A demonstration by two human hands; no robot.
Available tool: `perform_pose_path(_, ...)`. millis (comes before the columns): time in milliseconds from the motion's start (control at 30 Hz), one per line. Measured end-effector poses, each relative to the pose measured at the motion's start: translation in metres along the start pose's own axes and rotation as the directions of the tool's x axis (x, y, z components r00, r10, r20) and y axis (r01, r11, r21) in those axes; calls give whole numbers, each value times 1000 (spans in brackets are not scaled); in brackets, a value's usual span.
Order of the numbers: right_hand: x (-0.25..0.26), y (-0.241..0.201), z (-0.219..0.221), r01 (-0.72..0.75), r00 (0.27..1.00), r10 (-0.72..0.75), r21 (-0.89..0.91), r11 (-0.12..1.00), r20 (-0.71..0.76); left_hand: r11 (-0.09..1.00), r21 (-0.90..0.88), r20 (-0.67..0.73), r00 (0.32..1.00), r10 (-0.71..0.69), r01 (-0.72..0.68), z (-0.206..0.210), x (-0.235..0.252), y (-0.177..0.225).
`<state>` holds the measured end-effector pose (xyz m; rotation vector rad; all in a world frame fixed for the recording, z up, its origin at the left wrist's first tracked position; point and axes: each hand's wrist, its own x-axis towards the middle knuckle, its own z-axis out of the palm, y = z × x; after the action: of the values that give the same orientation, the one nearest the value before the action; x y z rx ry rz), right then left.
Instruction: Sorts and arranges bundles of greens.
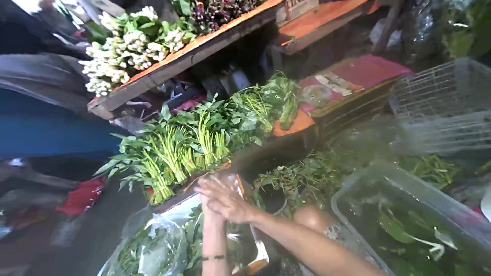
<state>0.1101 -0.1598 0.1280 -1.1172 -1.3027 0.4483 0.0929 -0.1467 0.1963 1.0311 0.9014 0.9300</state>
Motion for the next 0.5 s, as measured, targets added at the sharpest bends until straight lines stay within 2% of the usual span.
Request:
perform_pose_path(67, 9, 10, -10, -93, 992, 97, 53, 994, -79, 995, -89, 169, 984, 60, -45, -14, 9, 25)
perform_pose_path(100, 12, 14, -20, -187, 970, 204, 128, 974, -132, 991, -110, 286, 953, 100, -71, -18, 10, 37)
perform_pose_path(133, 13, 13, -29, -362, 903, 401, 231, 903, -152, 987, -111, 342, 928, 150, -119, -15, 6, 47)
perform_pose_path(167, 12, 12, -36, -547, 767, 624, 357, 757, -149, 978, -101, 366, 907, 207, -182, -8, -1, 56)
perform_pose_path(200, 12, 14, -39, -658, 597, 791, 483, 578, -134, 961, -47, 369, 889, 271, -273, 2, -9, 61)
perform_pose_path(233, 12, 15, -40, -696, 444, 890, 588, 412, -98, 928, 42, 389, 862, 325, -370, 12, -15, 63)
perform_pose_path(267, 13, 13, -41, -680, 341, 939, 676, 285, -52, 873, 158, 427, 829, 361, -461, 20, -17, 60)
perform_pose_path(300, 12, 9, -43, -638, 318, 948, 735, 230, -20, 805, 259, 493, 790, 366, -534, 23, -15, 54)
perform_pose_path(333, 11, 2, -46, -575, 362, 932, 783, 235, -13, 718, 367, 556, 758, 340, -591, 25, -11, 44)
perform_pose_path(400, 11, -21, -59, -483, 476, 871, 790, 377, -125, 615, 516, 582, 771, 259, -596, 23, -4, 15)
perform_pose_path(467, 15, -26, -76, -437, 486, 826, 739, 512, -284, 539, 583, 568, 779, 265, -608, 12, -4, -26)
perform_pose_path(500, 16, -14, -84, -392, 463, 819, 750, 532, -339, 527, 592, 564, 780, 269, -610, 4, -8, -47)
